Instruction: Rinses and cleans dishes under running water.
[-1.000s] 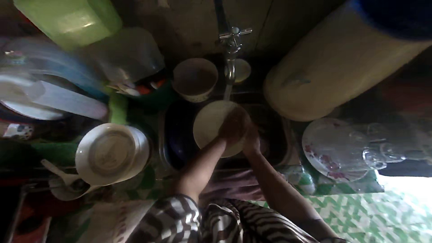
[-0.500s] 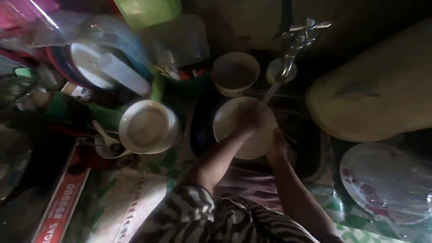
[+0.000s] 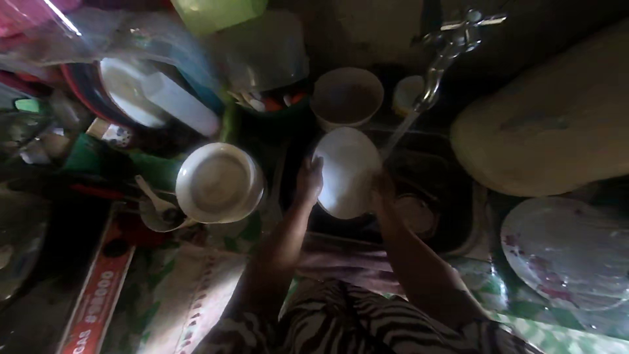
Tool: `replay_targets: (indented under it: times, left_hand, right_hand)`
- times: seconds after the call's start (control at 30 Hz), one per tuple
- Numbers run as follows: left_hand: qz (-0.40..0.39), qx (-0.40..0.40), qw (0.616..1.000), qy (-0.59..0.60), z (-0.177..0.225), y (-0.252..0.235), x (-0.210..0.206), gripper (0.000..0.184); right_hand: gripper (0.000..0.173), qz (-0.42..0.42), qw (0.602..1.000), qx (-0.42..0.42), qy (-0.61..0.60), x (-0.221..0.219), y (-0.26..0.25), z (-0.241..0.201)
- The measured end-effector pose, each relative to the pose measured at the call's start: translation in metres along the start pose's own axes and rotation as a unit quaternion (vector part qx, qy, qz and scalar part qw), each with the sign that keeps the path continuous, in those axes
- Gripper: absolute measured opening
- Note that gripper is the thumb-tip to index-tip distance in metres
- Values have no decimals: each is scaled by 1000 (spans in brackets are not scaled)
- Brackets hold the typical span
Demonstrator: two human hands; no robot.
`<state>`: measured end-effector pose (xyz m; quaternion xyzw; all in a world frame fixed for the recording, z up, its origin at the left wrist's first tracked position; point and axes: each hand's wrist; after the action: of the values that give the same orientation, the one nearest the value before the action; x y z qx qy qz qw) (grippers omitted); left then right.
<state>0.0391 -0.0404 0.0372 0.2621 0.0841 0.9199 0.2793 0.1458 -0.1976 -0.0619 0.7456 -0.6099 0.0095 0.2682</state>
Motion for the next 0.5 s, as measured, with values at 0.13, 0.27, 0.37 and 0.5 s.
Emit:
replay_targets:
  times: [0.13,0.27,0.37,0.5]
  left_hand:
    - [17,-17,998,-53,-11,34,-6,54]
    - [32,2,999,-3,-23,31,-28,49]
    - [26,35,994,96,-36,24,-49,51]
    - [28,83,975,203,-58,13,-57,53]
  right_hand:
    - [61,-38,941,120,314,-13,1,-25]
    - [64,-3,875,351,333,-39,-6,-28]
    - [63,-162,827,454,288,-29,31,-35]
    - [53,-265,768,386,438,45,52,-32]
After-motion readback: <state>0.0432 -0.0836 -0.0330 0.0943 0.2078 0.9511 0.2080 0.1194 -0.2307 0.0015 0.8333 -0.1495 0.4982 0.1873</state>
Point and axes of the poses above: each hand's wrist, its own y-axis away from the middle knuckle, its own x-axis out of the back of the hand, z = x × y, and after that the axes turned 7 degrees about z, right-handed
